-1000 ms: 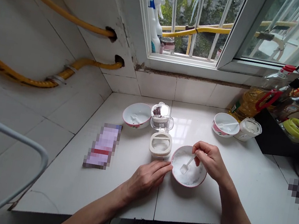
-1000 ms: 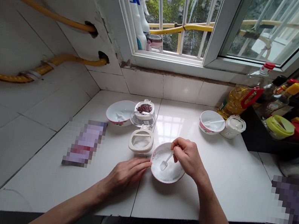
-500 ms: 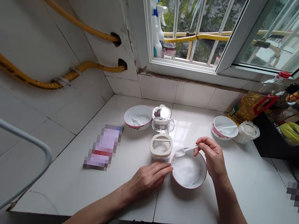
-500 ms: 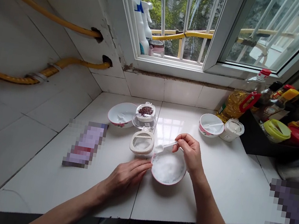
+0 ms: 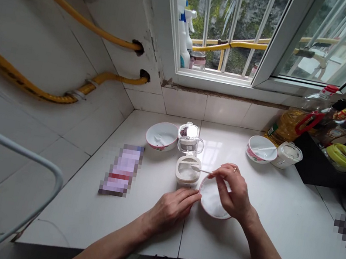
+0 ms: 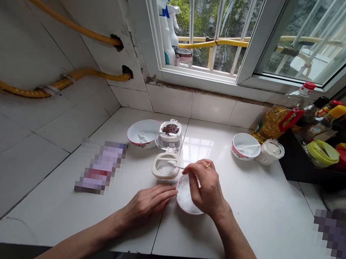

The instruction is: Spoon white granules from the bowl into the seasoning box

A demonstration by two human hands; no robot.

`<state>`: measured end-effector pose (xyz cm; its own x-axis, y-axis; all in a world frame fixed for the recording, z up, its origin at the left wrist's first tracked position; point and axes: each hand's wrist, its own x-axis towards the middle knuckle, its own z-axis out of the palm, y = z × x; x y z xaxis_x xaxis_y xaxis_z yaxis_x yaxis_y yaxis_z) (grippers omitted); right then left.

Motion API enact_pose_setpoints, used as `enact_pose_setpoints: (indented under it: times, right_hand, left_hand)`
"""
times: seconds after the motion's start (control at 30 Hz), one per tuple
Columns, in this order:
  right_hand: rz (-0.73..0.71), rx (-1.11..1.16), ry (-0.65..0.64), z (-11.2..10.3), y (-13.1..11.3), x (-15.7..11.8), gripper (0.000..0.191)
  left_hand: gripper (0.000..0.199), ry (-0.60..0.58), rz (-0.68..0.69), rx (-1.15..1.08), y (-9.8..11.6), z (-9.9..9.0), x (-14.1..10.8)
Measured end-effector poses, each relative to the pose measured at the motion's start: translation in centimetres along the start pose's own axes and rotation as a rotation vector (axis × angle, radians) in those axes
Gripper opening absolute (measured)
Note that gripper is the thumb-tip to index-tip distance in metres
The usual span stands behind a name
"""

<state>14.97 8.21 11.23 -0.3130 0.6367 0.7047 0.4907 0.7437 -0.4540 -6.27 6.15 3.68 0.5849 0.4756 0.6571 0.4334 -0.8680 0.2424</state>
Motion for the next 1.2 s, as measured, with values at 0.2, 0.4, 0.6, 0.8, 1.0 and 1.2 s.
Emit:
enact_pose_setpoints:
  times: [0.2, 0.4, 0.6, 0.8, 1.0, 1.2]
  right_hand:
    - [0.366, 0.138, -0.036, -2.8, 0.5, -0.1, 0.016]
    - [0.411, 0.035, -0.308, -3.3, 0.6, 0.0, 0.019]
    - [0.482, 0.080, -0.463, -2.6, 0.1, 0.1, 0.019]
    - [0.790, 0.334, -0.337, -3.0, 1.0, 0.0, 0.013]
    - [0.927, 0.544, -0.214, -3.1, 1.7, 0.4, 0.011]
    - [0.923, 0.617, -0.127, -3.0, 2.1, 0.6, 0.010]
  left_hand:
    - [0.032, 0.001, -0.003, -0.012, 0.0, 0.0, 0.0]
    - [0.032, -0.003, -0.004, -0.017, 0.0, 0.0, -0.1]
    - [0.032, -0.001, -0.006, -0.036, 0.0, 0.0, -0.2]
    - [0.031, -0.006, -0.004, -0.040, 0.0, -0.1, 0.0]
    - [0.032, 0.004, -0.001, -0.032, 0.0, -0.1, -0.1]
    - [0.034, 0.009, 0.000, -0.024, 0.0, 0.0, 0.0]
